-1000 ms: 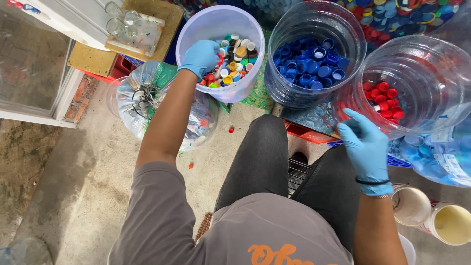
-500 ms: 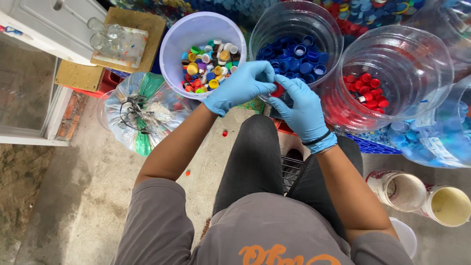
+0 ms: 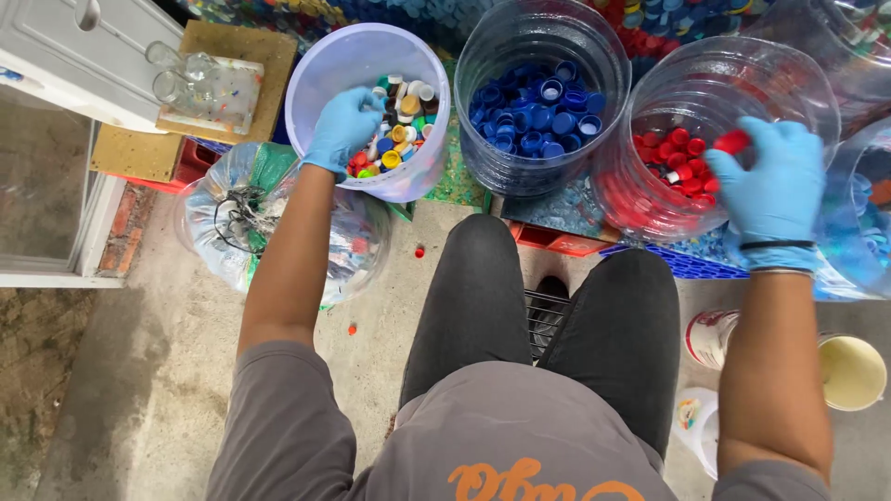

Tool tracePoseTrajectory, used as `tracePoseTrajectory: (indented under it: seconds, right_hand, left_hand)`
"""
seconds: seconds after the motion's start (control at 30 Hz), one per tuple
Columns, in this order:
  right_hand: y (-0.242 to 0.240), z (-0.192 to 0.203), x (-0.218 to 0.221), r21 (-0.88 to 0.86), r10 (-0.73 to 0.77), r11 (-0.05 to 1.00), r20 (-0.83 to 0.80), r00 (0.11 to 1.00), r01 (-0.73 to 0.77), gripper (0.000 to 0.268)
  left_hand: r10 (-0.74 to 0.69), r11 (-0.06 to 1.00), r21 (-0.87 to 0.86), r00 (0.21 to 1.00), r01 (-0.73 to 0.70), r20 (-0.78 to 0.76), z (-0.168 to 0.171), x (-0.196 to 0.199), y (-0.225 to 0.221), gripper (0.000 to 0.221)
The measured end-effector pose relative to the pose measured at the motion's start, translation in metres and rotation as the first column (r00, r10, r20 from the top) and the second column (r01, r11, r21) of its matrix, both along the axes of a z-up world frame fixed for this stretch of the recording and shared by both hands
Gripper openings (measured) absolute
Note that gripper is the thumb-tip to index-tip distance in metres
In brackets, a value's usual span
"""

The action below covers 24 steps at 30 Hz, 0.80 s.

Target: The person sorts mixed plastic bottle caps by color, picking them from a white bucket and placing them into separate clear containers for blue and red caps. The hands handle caps one at a time and occasionally drop a cap to the floor.

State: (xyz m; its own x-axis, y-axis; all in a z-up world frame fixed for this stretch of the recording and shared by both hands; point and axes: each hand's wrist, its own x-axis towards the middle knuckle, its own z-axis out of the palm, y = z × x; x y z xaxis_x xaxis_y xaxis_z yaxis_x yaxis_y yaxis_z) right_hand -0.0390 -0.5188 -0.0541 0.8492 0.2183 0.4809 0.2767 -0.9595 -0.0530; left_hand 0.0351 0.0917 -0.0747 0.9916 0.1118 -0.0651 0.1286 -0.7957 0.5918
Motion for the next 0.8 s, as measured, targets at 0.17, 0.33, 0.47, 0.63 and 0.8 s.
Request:
tracePoseTrajectory:
  seconds: [0.17, 0.33, 0.47, 0.63, 0.8]
  right_hand:
    - [-0.034, -0.016, -0.019, 0.06, -0.024, 0.998, 0.085, 0.996, 0.019, 0.054]
    - [-0.002, -0.015, -0.048, 0.35, 0.063, 0.932, 0.097, 0.993, -0.093, 0.04]
    - [0.048, 0.002, -0.071, 0.501, 0.087, 0.86, 0.044, 0.995, -0.097, 0.033]
    - [0.111, 0.019, -0.082, 0.586, 0.175, 0.798, -0.004, 0.985, -0.139, 0.027]
    - [0.155, 0.004, -0.076, 0.574, 0.316, 0.793, -0.1, 0.943, -0.205, 0.03]
  left_hand:
    - [-0.114, 0.951, 0.26, 0.972, 0.166, -0.204, -0.06, 0.008, 0.02, 0.021]
    - [-0.12, 0.9, 0.363, 0.937, 0.242, -0.329, -0.076, 0.026, 0.011, 0.027]
    - [-0.023, 0.863, 0.456, 0.92, 0.216, -0.392, -0.053, 0.029, -0.009, 0.049]
    - [-0.051, 0.816, 0.541, 0.958, 0.203, -0.283, -0.022, 0.016, -0.01, 0.024]
    - [0.066, 0.966, 0.243, 0.993, -0.09, 0.102, 0.033, -0.005, -0.017, 0.012]
